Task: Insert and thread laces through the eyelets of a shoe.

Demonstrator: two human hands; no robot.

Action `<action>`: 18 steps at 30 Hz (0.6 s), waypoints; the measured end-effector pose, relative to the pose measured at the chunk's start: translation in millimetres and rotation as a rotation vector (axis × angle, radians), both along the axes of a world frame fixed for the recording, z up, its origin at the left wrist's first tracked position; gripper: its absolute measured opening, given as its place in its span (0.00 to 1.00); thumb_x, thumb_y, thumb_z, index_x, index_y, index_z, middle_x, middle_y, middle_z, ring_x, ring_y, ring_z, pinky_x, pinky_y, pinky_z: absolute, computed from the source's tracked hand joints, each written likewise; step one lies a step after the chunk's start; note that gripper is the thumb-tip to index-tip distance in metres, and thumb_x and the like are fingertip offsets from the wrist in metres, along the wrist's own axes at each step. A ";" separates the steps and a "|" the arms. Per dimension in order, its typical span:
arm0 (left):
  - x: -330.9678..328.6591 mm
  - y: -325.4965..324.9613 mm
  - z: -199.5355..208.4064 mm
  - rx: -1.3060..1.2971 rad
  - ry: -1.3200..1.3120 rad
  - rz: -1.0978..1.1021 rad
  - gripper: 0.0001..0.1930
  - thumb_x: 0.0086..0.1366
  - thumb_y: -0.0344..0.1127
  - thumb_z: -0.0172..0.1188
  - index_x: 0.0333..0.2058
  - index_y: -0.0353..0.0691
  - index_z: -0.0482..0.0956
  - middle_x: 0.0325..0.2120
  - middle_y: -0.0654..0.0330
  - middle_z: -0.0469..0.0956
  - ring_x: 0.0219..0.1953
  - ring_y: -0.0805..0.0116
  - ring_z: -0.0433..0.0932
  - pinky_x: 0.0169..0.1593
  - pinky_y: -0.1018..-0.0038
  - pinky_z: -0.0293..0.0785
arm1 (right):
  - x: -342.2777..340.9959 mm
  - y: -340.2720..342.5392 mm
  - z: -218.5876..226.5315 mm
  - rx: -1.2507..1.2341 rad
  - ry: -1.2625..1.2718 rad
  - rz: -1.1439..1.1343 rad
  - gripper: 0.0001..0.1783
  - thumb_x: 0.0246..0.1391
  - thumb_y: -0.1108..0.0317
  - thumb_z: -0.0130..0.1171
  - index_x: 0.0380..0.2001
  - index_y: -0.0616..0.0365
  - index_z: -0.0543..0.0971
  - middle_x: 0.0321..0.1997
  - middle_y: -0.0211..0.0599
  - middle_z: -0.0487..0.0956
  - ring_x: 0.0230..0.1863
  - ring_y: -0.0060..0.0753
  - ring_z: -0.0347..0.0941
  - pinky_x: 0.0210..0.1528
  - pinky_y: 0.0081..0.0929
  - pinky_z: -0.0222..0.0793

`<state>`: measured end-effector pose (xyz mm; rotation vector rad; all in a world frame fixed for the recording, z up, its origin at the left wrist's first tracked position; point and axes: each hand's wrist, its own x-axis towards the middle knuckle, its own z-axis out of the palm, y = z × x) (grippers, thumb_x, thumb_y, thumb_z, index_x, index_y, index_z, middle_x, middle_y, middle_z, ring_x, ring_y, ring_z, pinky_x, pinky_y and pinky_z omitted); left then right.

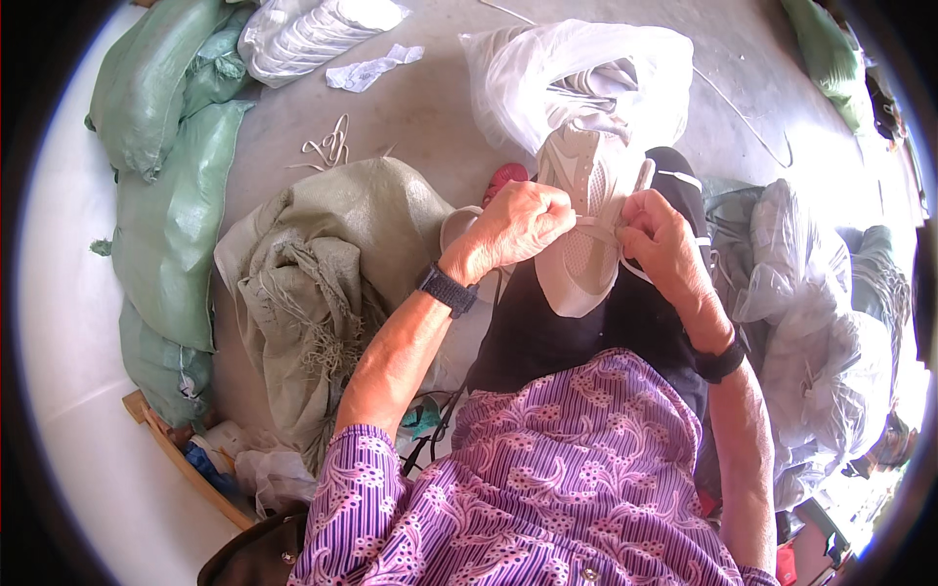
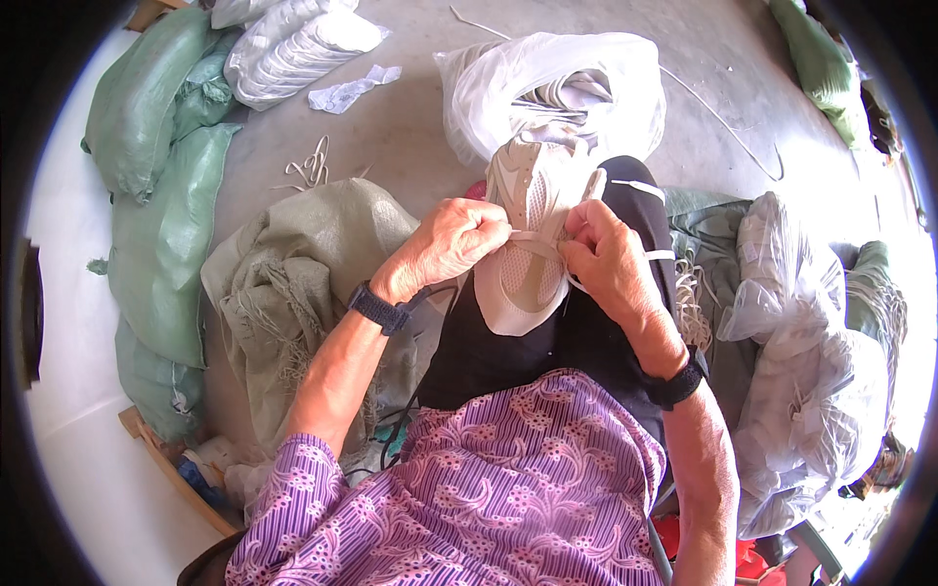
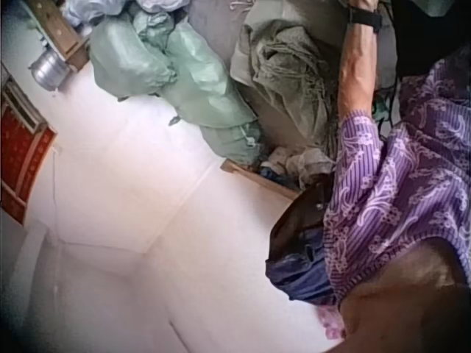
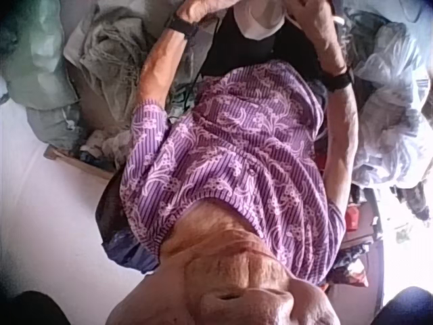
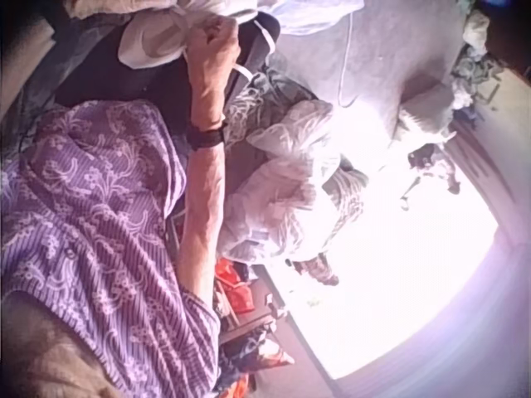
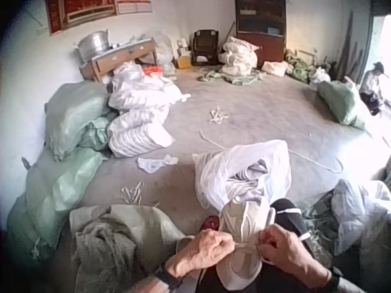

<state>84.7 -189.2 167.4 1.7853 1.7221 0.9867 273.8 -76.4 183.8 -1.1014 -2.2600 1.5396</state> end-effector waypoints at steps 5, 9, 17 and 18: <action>0.6 6.1 1.5 0.011 0.171 -0.019 0.07 0.54 0.29 0.54 0.18 0.40 0.70 0.16 0.58 0.70 0.20 0.60 0.74 0.23 0.65 0.71 | -0.5 2.3 -3.4 0.018 0.030 0.001 0.10 0.45 0.73 0.57 0.32 0.65 0.72 0.23 0.37 0.75 0.25 0.25 0.72 0.29 0.25 0.69; 5.6 10.5 11.1 -0.071 0.239 0.020 0.08 0.53 0.31 0.53 0.17 0.39 0.72 0.17 0.57 0.72 0.21 0.57 0.75 0.26 0.63 0.71 | -1.5 1.0 -2.5 0.006 0.034 -0.007 0.10 0.45 0.73 0.57 0.31 0.65 0.72 0.23 0.37 0.75 0.26 0.25 0.72 0.29 0.25 0.69; -6.0 15.2 7.8 -0.209 -0.242 0.000 0.16 0.58 0.40 0.51 0.18 0.35 0.69 0.13 0.59 0.67 0.17 0.72 0.64 0.25 0.68 0.63 | -0.4 0.1 -4.4 -0.042 0.059 -0.012 0.09 0.45 0.73 0.56 0.31 0.65 0.72 0.22 0.36 0.74 0.24 0.23 0.70 0.28 0.24 0.67; -3.5 12.5 1.6 -0.218 -0.280 0.036 0.17 0.61 0.41 0.49 0.19 0.35 0.70 0.14 0.63 0.67 0.19 0.73 0.61 0.25 0.71 0.62 | 0.0 -0.4 -4.1 -0.045 0.059 -0.013 0.09 0.45 0.73 0.56 0.31 0.65 0.72 0.22 0.36 0.74 0.24 0.23 0.70 0.28 0.24 0.67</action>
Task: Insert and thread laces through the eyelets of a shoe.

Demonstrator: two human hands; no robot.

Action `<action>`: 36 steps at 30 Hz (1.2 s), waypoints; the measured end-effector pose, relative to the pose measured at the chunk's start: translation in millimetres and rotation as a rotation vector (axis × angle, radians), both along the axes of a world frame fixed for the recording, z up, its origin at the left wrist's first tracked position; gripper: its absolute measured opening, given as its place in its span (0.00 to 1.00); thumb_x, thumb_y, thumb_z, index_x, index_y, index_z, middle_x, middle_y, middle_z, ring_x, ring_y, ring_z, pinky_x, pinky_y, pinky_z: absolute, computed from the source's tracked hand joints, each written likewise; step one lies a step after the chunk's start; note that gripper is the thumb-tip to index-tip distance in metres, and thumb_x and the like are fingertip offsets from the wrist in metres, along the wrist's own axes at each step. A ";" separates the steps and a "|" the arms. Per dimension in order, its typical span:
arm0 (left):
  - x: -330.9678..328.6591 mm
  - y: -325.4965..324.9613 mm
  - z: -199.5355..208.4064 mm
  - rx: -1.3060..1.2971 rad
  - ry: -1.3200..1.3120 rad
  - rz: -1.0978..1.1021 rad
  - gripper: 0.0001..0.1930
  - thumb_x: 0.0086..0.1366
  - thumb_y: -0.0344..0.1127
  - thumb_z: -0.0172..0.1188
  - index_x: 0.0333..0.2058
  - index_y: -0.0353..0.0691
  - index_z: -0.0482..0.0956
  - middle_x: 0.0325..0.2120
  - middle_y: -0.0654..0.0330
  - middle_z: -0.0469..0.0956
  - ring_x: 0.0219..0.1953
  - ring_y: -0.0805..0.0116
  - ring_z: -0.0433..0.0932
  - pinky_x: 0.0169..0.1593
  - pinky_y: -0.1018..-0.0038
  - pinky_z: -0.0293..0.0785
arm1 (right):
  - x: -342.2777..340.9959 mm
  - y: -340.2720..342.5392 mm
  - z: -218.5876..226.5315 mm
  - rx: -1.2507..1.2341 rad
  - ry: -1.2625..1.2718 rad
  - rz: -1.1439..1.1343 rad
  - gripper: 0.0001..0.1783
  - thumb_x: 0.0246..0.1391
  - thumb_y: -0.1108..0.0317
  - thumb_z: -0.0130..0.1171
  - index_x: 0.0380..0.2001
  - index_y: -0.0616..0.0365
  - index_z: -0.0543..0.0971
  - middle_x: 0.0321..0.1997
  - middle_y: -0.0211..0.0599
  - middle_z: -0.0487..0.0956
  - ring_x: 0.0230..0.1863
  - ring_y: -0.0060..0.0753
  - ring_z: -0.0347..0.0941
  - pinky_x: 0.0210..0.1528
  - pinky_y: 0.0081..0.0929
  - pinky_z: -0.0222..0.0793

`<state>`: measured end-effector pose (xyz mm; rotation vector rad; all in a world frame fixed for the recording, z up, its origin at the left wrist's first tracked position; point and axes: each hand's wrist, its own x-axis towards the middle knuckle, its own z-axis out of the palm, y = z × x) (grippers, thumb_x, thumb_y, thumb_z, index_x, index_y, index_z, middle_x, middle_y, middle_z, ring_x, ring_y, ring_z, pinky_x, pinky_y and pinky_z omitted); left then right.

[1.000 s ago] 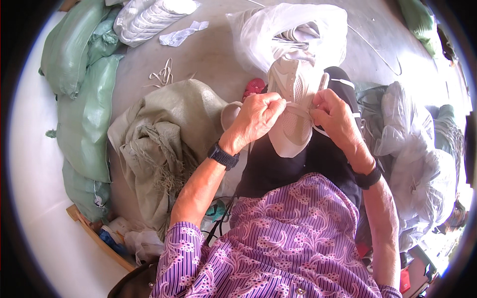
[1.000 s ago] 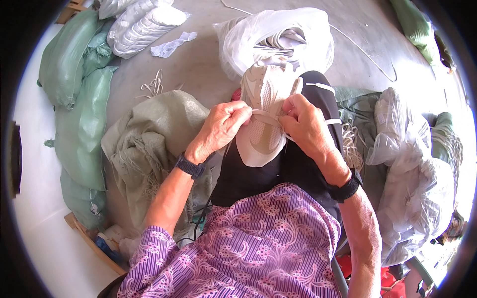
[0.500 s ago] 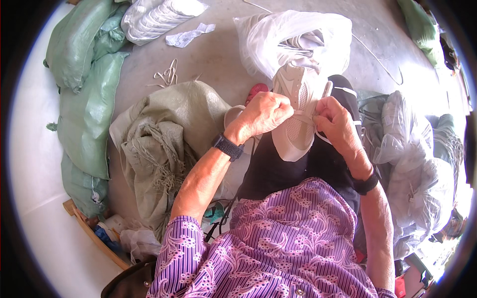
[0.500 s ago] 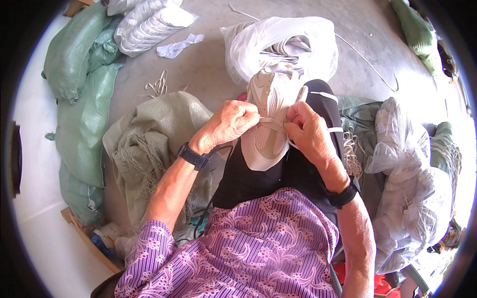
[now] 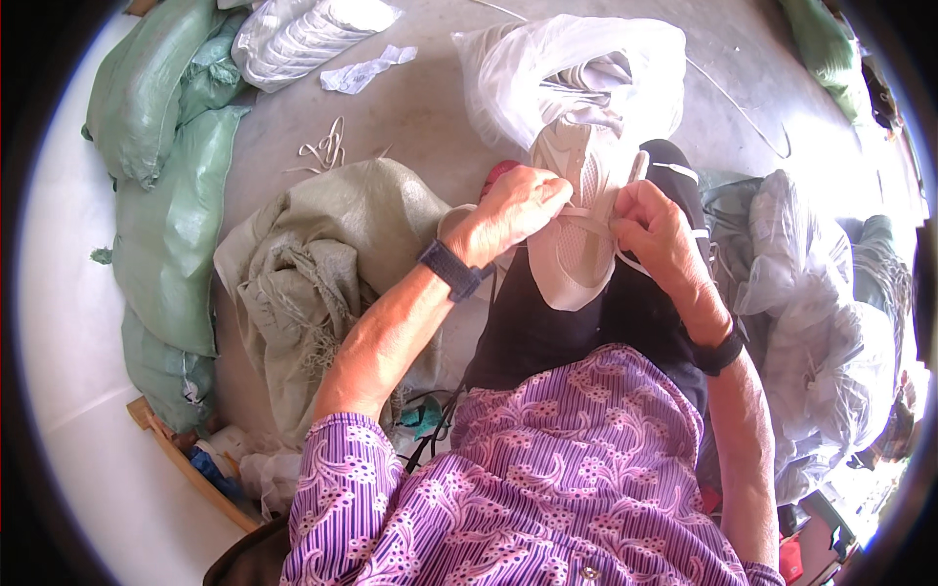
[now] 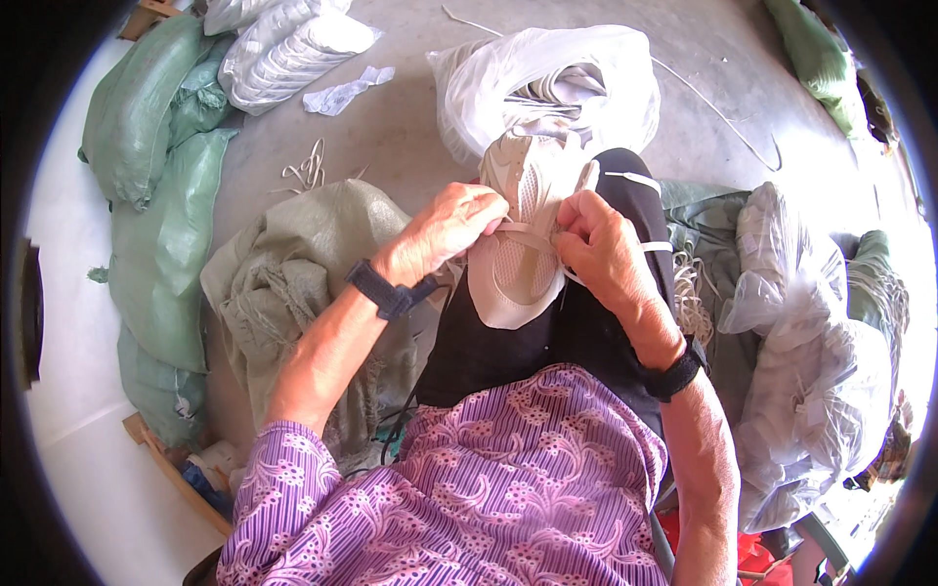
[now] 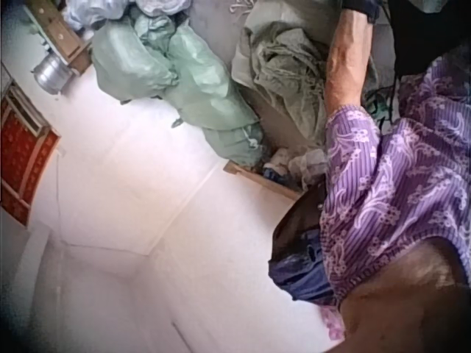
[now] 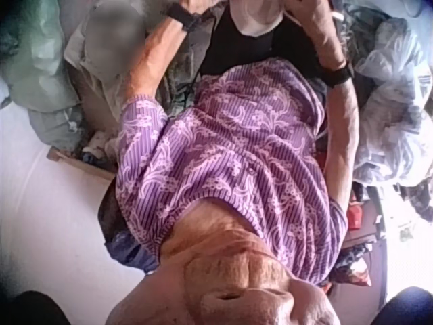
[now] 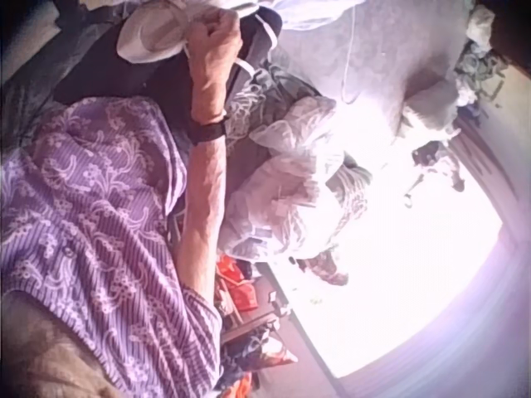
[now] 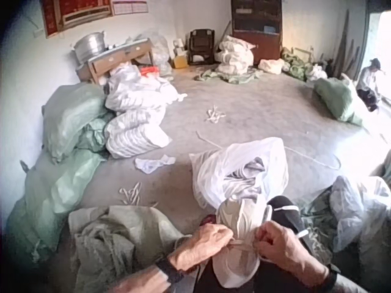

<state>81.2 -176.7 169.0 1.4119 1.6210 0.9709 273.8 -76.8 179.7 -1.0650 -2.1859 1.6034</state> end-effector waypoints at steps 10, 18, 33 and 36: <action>6.9 -9.5 -4.3 -0.080 0.043 0.092 0.16 0.59 0.40 0.52 0.21 0.32 0.71 0.15 0.51 0.67 0.19 0.66 0.68 0.27 0.66 0.66 | -2.8 0.9 1.3 -0.021 0.005 0.004 0.09 0.44 0.73 0.56 0.31 0.65 0.72 0.21 0.35 0.74 0.24 0.23 0.69 0.27 0.23 0.66; 34.6 -1.5 13.5 0.101 0.601 0.149 0.05 0.55 0.33 0.57 0.24 0.39 0.75 0.24 0.50 0.75 0.30 0.49 0.75 0.32 0.58 0.71 | 1.6 6.2 2.6 0.426 0.039 0.074 0.07 0.47 0.73 0.56 0.32 0.59 0.74 0.27 0.47 0.77 0.28 0.46 0.76 0.31 0.36 0.72; -9.0 19.4 45.4 0.358 0.628 -0.186 0.24 0.44 0.34 0.64 0.43 0.36 0.75 0.48 0.54 0.70 0.46 0.51 0.71 0.50 0.61 0.69 | -36.2 6.9 -2.1 0.804 -0.054 0.251 0.04 0.40 0.69 0.60 0.24 0.52 0.75 0.31 0.32 0.72 0.40 0.38 0.69 0.36 0.36 0.65; -17.8 28.9 39.9 0.325 0.636 -0.336 0.23 0.44 0.37 0.63 0.42 0.38 0.76 0.48 0.56 0.71 0.46 0.54 0.71 0.49 0.62 0.70 | -36.1 11.8 0.3 0.851 -0.056 0.389 0.07 0.39 0.69 0.60 0.26 0.48 0.77 0.33 0.28 0.72 0.42 0.35 0.69 0.39 0.34 0.63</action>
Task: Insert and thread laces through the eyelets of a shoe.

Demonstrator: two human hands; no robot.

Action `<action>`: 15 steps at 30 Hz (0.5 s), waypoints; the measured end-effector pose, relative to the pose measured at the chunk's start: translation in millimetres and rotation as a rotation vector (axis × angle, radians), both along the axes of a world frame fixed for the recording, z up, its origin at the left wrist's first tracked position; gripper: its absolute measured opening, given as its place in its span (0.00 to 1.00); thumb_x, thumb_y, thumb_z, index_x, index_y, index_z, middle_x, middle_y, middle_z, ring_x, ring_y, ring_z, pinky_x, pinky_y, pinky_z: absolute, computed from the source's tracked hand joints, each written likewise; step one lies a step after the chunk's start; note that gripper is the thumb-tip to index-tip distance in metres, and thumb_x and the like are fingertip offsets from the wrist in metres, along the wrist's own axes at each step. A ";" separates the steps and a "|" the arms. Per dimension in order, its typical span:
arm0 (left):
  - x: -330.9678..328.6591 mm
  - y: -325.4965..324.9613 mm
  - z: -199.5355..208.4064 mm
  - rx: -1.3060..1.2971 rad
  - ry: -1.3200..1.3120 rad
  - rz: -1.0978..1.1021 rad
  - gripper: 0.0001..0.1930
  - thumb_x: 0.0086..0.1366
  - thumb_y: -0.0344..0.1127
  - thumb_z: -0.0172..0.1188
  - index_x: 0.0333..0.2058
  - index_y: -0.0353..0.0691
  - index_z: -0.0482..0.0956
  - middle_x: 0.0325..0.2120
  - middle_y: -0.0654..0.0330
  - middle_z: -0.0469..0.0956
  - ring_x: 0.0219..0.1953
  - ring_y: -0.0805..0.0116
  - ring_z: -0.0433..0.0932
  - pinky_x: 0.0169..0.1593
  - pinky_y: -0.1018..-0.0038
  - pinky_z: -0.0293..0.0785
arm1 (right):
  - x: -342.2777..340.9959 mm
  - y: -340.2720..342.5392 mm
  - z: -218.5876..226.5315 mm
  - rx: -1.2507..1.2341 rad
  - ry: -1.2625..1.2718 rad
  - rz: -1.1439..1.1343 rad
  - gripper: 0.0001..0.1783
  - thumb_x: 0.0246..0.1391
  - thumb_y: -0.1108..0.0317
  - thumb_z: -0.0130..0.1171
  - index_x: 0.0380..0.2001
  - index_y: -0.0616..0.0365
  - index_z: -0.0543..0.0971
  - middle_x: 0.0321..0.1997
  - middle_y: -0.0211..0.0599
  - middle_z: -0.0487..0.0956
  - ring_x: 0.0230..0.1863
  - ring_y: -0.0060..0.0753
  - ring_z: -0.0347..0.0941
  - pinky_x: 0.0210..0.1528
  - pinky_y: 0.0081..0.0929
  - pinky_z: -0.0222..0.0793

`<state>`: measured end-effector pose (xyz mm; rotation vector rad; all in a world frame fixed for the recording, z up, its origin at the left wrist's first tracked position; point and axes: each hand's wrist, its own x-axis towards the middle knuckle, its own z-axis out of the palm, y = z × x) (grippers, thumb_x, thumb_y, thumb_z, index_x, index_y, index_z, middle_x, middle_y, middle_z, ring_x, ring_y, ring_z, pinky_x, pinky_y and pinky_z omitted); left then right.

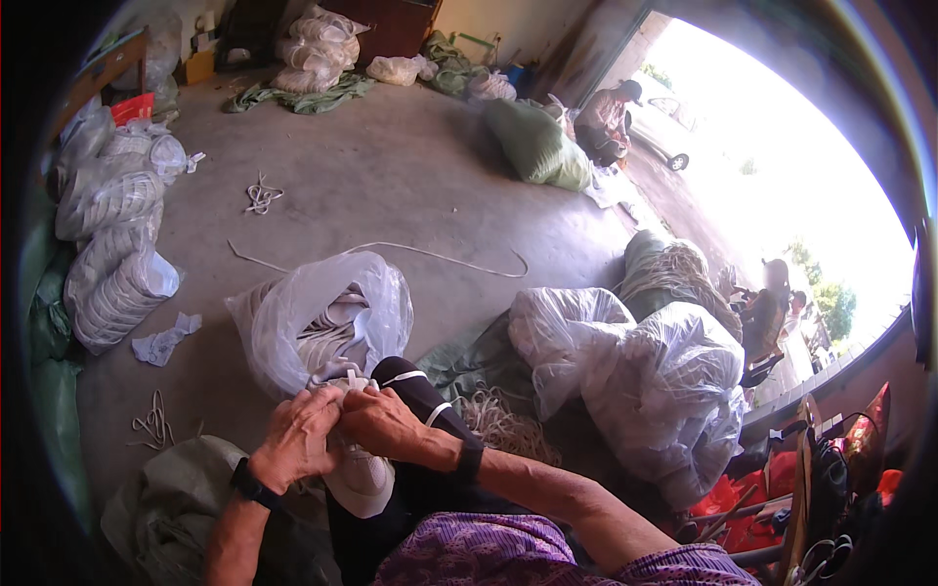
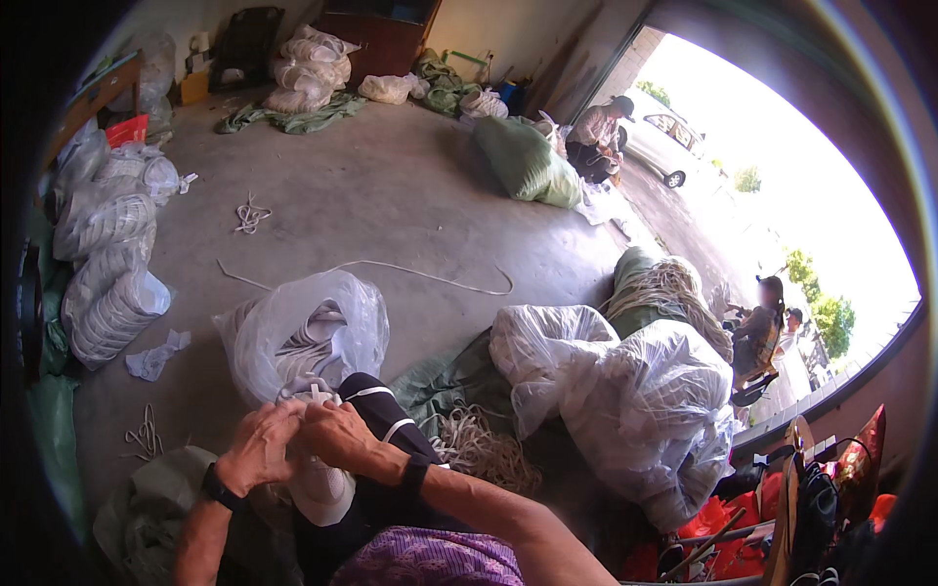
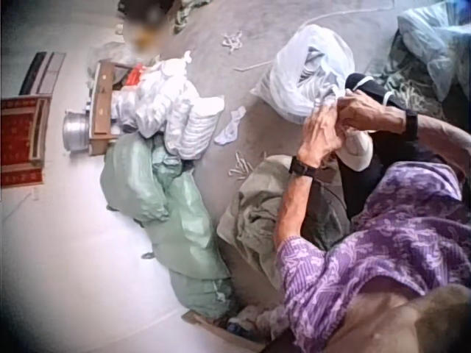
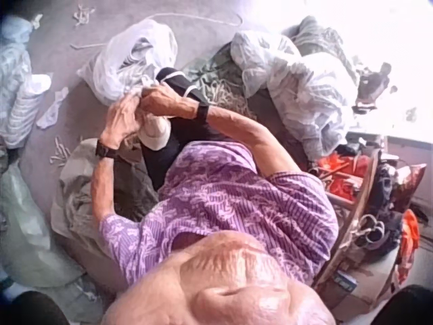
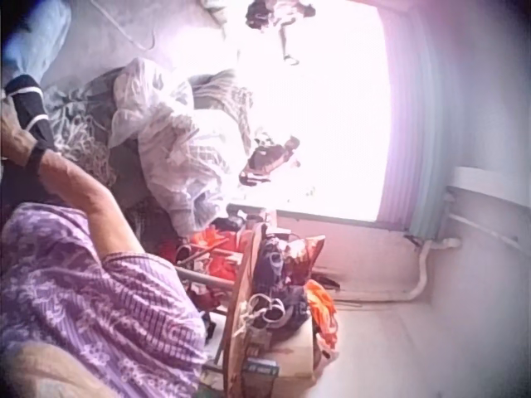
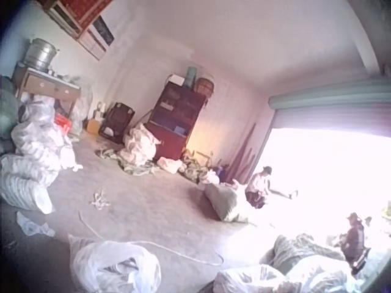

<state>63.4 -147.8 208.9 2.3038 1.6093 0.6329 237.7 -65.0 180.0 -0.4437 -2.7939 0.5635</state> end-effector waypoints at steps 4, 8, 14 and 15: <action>-12.1 2.8 11.4 -0.111 0.011 -0.051 0.22 0.43 0.39 0.65 0.40 0.39 0.78 0.44 0.56 0.72 0.46 0.55 0.72 0.49 0.62 0.70 | -5.2 -7.1 10.2 0.069 -0.025 -0.056 0.10 0.38 0.67 0.60 0.29 0.39 0.80 0.33 0.24 0.71 0.43 0.31 0.69 0.40 0.36 0.62; -25.8 -4.5 4.3 -0.208 -0.014 -0.081 0.17 0.46 0.44 0.67 0.33 0.41 0.80 0.36 0.57 0.73 0.39 0.55 0.75 0.44 0.63 0.72 | -13.9 -9.6 15.4 0.126 -0.078 -0.038 0.07 0.40 0.65 0.60 0.26 0.37 0.80 0.31 0.23 0.70 0.40 0.30 0.69 0.41 0.35 0.62; -17.9 -14.7 4.4 -0.344 -0.277 -0.015 0.13 0.41 0.33 0.70 0.30 0.44 0.82 0.34 0.58 0.73 0.39 0.56 0.77 0.43 0.63 0.73 | -16.9 -8.4 4.4 0.077 0.031 -0.010 0.03 0.43 0.60 0.61 0.21 0.42 0.80 0.28 0.23 0.71 0.37 0.29 0.70 0.41 0.33 0.60; -15.9 -16.7 0.2 -0.321 -0.336 -0.001 0.14 0.40 0.31 0.71 0.30 0.45 0.82 0.34 0.59 0.73 0.39 0.56 0.76 0.43 0.64 0.73 | -17.5 -8.0 1.9 0.075 0.031 -0.010 0.03 0.43 0.60 0.61 0.21 0.42 0.80 0.28 0.23 0.71 0.37 0.29 0.70 0.41 0.33 0.60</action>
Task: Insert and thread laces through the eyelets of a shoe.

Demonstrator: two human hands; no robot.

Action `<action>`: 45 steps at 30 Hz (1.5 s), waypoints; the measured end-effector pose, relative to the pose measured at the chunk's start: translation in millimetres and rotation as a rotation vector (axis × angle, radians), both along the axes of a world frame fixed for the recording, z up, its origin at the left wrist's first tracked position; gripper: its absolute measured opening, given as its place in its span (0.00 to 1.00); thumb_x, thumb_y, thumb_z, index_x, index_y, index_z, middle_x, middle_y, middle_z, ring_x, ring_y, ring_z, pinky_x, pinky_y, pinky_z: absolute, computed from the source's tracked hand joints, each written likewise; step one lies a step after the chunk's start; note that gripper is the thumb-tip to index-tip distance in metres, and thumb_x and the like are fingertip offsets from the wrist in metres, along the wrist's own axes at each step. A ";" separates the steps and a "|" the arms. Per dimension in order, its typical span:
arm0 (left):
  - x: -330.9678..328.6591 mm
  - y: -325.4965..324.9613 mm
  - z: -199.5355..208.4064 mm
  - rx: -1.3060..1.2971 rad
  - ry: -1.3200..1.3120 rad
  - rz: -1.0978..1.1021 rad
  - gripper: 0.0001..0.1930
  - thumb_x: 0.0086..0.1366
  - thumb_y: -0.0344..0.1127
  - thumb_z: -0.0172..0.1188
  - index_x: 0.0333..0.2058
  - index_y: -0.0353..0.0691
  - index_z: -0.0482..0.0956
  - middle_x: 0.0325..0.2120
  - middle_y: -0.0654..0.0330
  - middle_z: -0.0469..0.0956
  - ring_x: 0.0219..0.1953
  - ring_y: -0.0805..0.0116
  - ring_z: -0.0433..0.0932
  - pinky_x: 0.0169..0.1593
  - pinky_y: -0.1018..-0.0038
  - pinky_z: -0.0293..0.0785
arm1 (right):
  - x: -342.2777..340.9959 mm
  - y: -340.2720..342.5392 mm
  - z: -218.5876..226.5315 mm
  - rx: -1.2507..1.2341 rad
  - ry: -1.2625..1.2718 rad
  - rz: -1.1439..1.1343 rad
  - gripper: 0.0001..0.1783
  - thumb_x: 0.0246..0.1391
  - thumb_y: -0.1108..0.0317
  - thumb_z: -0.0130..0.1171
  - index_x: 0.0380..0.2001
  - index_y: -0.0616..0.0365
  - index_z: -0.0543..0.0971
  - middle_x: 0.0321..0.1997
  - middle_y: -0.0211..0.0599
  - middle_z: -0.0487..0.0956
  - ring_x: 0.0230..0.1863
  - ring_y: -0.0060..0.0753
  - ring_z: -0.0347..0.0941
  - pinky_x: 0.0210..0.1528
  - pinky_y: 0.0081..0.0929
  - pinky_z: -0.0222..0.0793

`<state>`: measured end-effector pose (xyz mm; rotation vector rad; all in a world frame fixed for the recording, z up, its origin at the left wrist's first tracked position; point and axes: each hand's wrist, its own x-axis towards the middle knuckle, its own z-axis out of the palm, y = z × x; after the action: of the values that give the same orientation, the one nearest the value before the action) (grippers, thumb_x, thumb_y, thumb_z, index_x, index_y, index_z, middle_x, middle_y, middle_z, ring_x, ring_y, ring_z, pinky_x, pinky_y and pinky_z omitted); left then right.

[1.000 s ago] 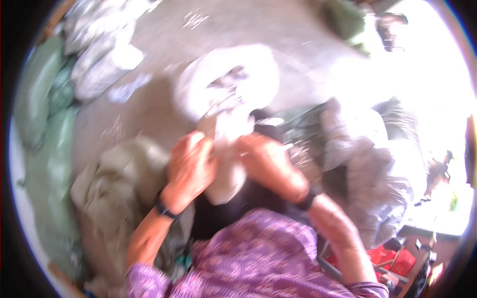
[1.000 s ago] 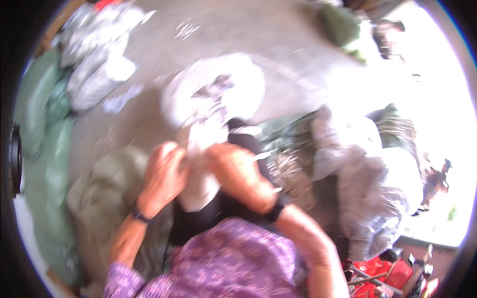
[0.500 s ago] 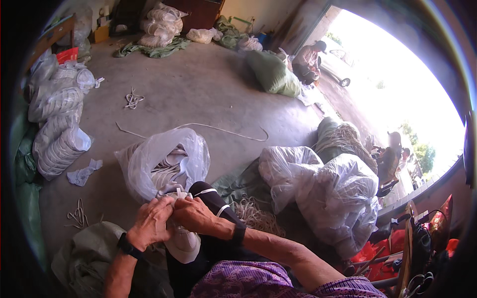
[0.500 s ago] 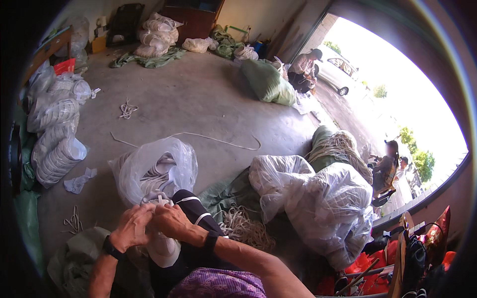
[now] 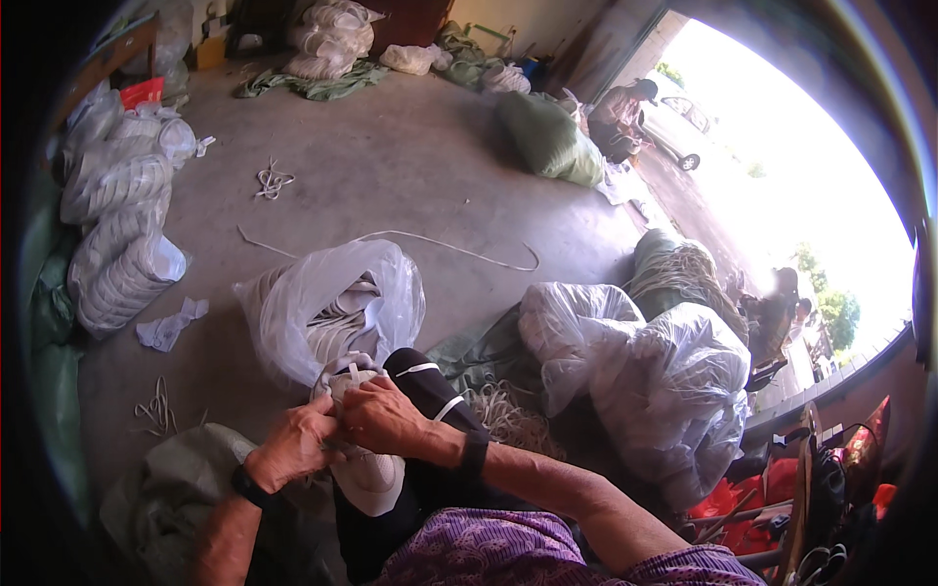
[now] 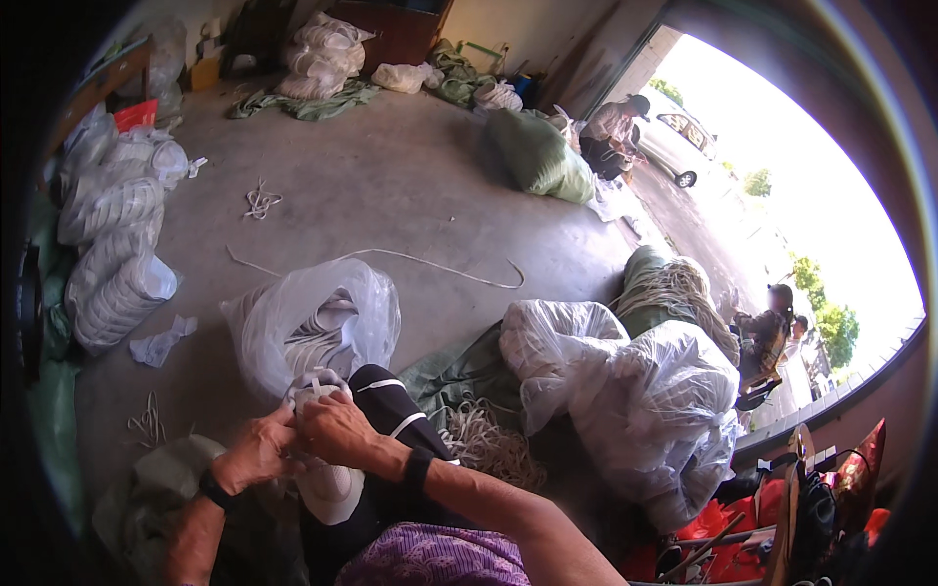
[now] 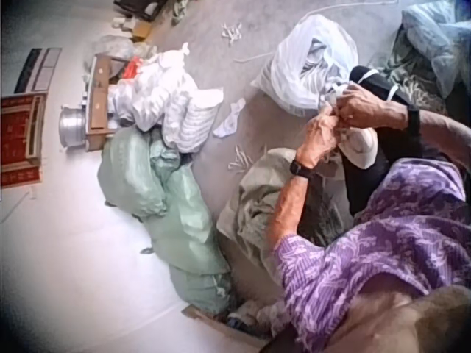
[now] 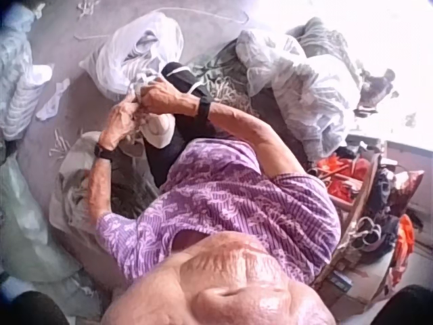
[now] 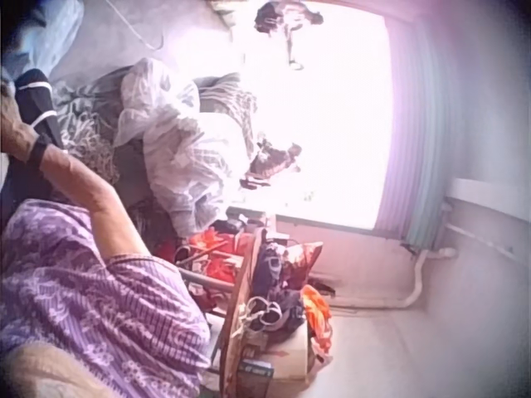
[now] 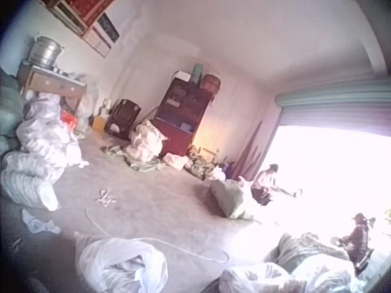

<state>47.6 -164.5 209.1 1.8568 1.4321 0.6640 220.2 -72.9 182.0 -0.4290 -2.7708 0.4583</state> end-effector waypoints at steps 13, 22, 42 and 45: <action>7.6 -3.7 -14.4 0.065 -0.071 0.122 0.13 0.37 0.29 0.72 0.25 0.41 0.80 0.28 0.61 0.73 0.35 0.59 0.76 0.39 0.65 0.74 | -4.4 10.7 2.9 -0.215 -0.103 0.075 0.07 0.38 0.59 0.62 0.21 0.47 0.80 0.32 0.27 0.74 0.40 0.35 0.70 0.44 0.38 0.57; 12.1 -4.2 -31.9 0.167 -0.204 0.156 0.11 0.38 0.29 0.70 0.24 0.40 0.80 0.28 0.60 0.73 0.33 0.59 0.76 0.37 0.66 0.73 | -9.0 10.6 9.3 -0.072 -0.330 0.165 0.05 0.38 0.68 0.62 0.24 0.50 0.79 0.33 0.31 0.72 0.40 0.36 0.68 0.41 0.39 0.57; 62.0 8.0 -1.5 0.160 -0.111 0.341 0.09 0.59 0.33 0.57 0.27 0.32 0.77 0.16 0.53 0.71 0.19 0.67 0.72 0.26 0.70 0.67 | 90.8 39.2 12.5 -0.461 0.098 -0.186 0.06 0.51 0.70 0.55 0.30 0.60 0.77 0.26 0.41 0.75 0.30 0.42 0.73 0.35 0.34 0.68; 68.9 8.5 -8.7 0.003 -0.018 0.363 0.11 0.61 0.36 0.56 0.29 0.32 0.78 0.16 0.51 0.72 0.19 0.67 0.73 0.26 0.69 0.68 | 92.9 30.5 4.2 -0.392 0.076 -0.144 0.05 0.49 0.66 0.57 0.26 0.54 0.80 0.28 0.35 0.76 0.36 0.42 0.72 0.41 0.36 0.65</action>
<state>116.5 -155.9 200.4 1.6002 1.7768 0.8531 313.1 -42.4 186.1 -0.6782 -2.5507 0.9645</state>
